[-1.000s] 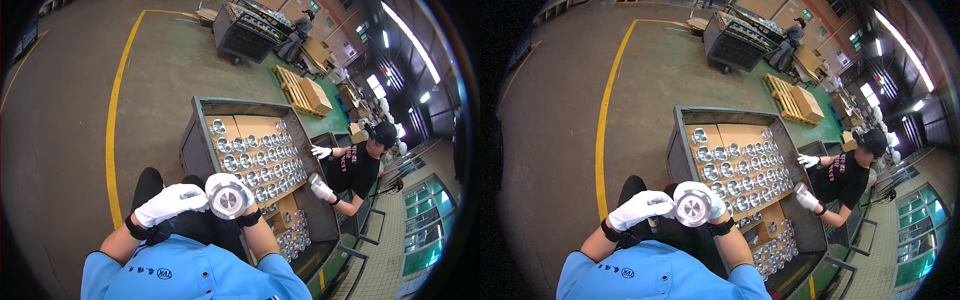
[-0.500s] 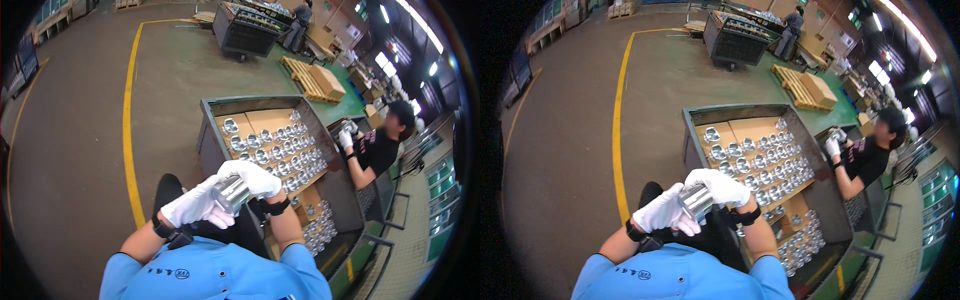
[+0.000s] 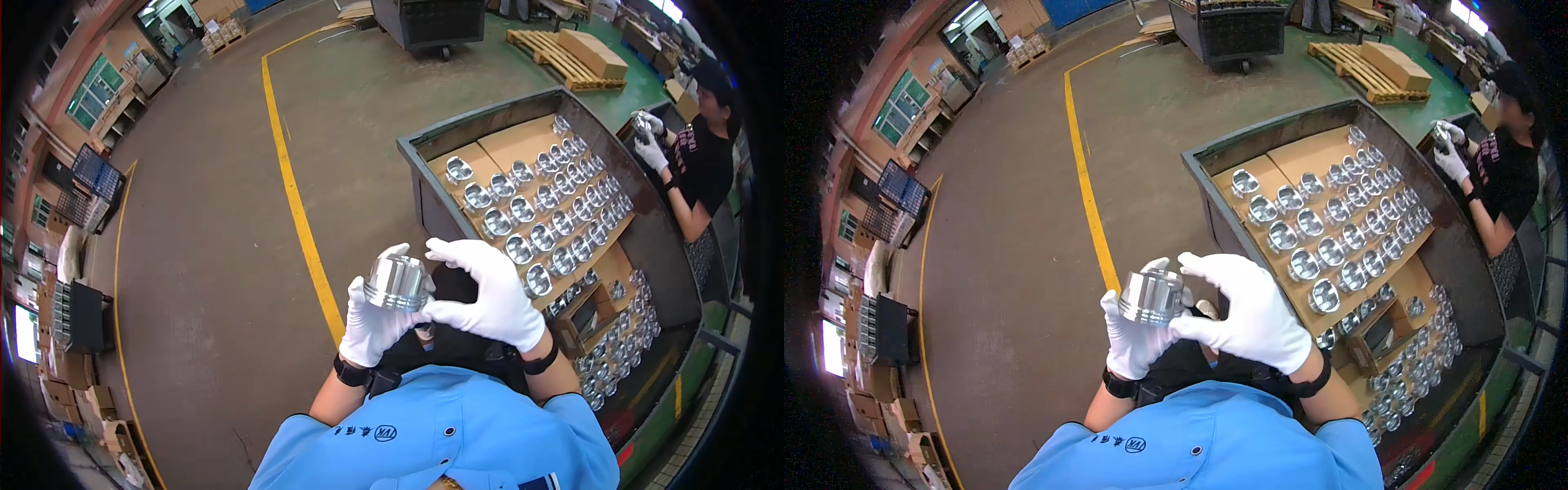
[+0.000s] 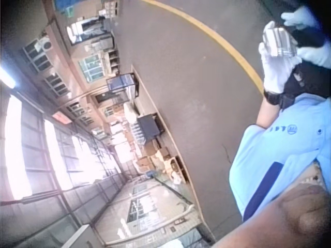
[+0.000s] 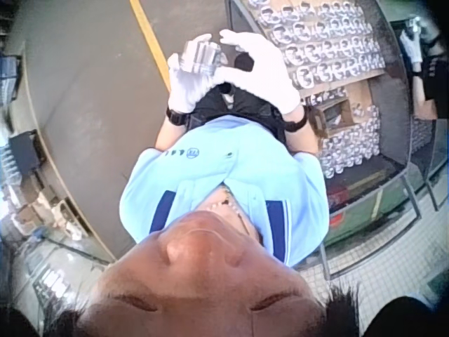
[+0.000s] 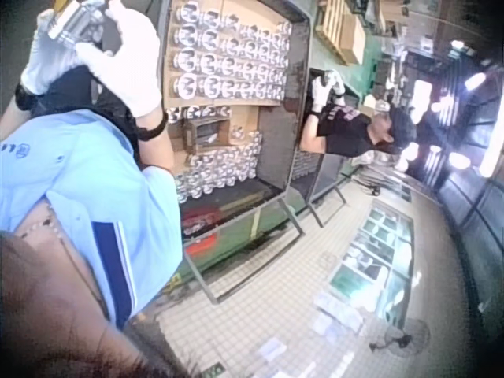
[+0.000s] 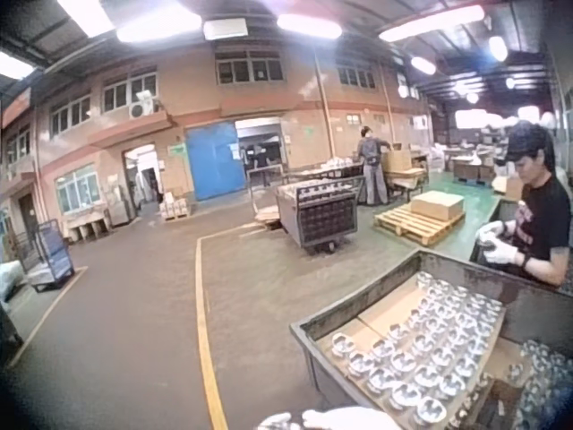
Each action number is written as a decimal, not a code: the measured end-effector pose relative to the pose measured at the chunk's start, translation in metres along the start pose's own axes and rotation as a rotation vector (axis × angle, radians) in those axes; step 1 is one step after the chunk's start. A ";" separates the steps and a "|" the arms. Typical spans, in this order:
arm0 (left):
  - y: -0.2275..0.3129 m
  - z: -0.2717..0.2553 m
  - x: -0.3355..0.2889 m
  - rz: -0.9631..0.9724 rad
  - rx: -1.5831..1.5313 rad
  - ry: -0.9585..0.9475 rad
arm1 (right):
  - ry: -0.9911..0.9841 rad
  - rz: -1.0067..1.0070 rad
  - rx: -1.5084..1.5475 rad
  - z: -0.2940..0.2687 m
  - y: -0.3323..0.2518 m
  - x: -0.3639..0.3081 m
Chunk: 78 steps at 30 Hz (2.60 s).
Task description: Inspecting metal pistons and organizing them into a storage bin on a factory floor.
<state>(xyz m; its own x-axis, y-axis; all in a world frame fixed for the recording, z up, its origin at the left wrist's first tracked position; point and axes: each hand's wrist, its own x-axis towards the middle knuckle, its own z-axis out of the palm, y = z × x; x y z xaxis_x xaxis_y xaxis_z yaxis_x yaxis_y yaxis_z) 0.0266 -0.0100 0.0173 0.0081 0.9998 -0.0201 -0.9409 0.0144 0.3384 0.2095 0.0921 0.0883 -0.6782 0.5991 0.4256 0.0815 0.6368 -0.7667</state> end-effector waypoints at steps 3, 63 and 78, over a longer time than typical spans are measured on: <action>0.001 0.003 -0.002 0.074 0.212 0.007 | 0.114 -0.132 -0.204 0.018 -0.009 -0.003; 0.002 0.023 -0.004 0.423 1.096 0.247 | 0.044 0.167 0.342 0.025 0.018 -0.015; 0.008 -0.002 0.003 -0.136 0.010 -0.066 | 0.173 -0.009 0.178 0.026 0.004 0.009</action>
<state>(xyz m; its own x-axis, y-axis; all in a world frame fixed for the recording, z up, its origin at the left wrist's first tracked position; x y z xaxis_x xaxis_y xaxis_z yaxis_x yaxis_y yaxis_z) 0.0186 -0.0069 0.0175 0.1582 0.9874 -0.0042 -0.9260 0.1498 0.3465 0.1846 0.0875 0.0760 -0.5421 0.6779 0.4965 -0.0644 0.5557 -0.8289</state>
